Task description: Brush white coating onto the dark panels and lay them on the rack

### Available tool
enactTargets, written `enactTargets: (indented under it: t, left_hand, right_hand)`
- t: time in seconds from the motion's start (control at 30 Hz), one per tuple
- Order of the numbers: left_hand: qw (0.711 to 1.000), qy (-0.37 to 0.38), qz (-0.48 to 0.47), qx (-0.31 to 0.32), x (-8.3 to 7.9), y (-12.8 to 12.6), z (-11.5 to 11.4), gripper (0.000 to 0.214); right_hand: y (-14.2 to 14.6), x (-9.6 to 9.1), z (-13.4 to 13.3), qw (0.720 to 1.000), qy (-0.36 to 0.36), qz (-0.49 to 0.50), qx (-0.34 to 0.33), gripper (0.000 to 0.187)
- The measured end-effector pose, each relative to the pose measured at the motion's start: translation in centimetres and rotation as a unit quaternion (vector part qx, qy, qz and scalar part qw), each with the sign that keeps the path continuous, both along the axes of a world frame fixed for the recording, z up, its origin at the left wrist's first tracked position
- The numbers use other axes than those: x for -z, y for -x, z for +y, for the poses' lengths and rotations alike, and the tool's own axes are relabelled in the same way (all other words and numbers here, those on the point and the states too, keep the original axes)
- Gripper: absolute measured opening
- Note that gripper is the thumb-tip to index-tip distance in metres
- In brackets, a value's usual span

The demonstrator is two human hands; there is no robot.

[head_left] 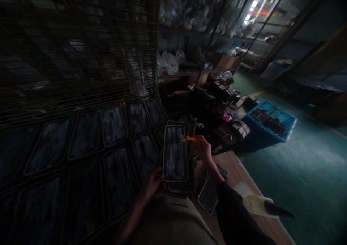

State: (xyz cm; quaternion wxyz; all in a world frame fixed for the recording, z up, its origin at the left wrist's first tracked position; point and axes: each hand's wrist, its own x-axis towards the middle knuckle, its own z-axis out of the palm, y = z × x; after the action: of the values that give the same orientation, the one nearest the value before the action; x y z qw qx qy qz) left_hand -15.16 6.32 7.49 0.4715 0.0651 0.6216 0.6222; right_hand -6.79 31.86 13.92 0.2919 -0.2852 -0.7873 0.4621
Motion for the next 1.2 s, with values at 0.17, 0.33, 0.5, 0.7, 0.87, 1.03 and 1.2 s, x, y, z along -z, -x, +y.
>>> enactTargets:
  t: [0.17,0.33,0.5,0.7,0.87,1.03,1.2]
  left_hand:
    - [1.000,-0.011,0.000,0.026,0.1,0.1,-0.4,0.054]
    - [0.999,-0.011,0.001,0.040,0.5,0.3,-0.4,0.042]
    - [0.998,0.032,-0.018,0.048,0.9,0.8,-0.1,0.030]
    - [0.999,0.001,-0.034,0.030,0.2,0.7,-0.5,0.037]
    - [0.994,-0.040,-0.102,0.024,-1.8,1.2,-1.0,0.047]
    - [0.987,-0.134,-0.090,0.023,-5.8,3.6,-1.7,0.049]
    - [0.980,-0.195,0.005,0.038,-9.1,7.6,-1.9,0.037]
  right_hand:
    - [2.4,-0.3,1.0,0.999,-0.046,0.012,-0.010,0.037]
    - [0.9,0.3,-3.4,0.993,-0.071,-0.046,-0.088,0.031]
    - [-2.6,0.8,-9.0,0.983,-0.022,-0.084,-0.162,0.029]
    - [-5.0,-0.5,-11.0,0.984,0.101,-0.074,-0.131,0.033]
    - [-6.2,-2.4,-9.8,0.994,0.088,0.022,0.066,0.034]
    - [-6.6,-2.8,-8.8,0.972,0.049,0.094,0.212,0.041]
    - [-7.5,-2.3,-9.4,0.967,0.005,0.069,0.246,0.042]
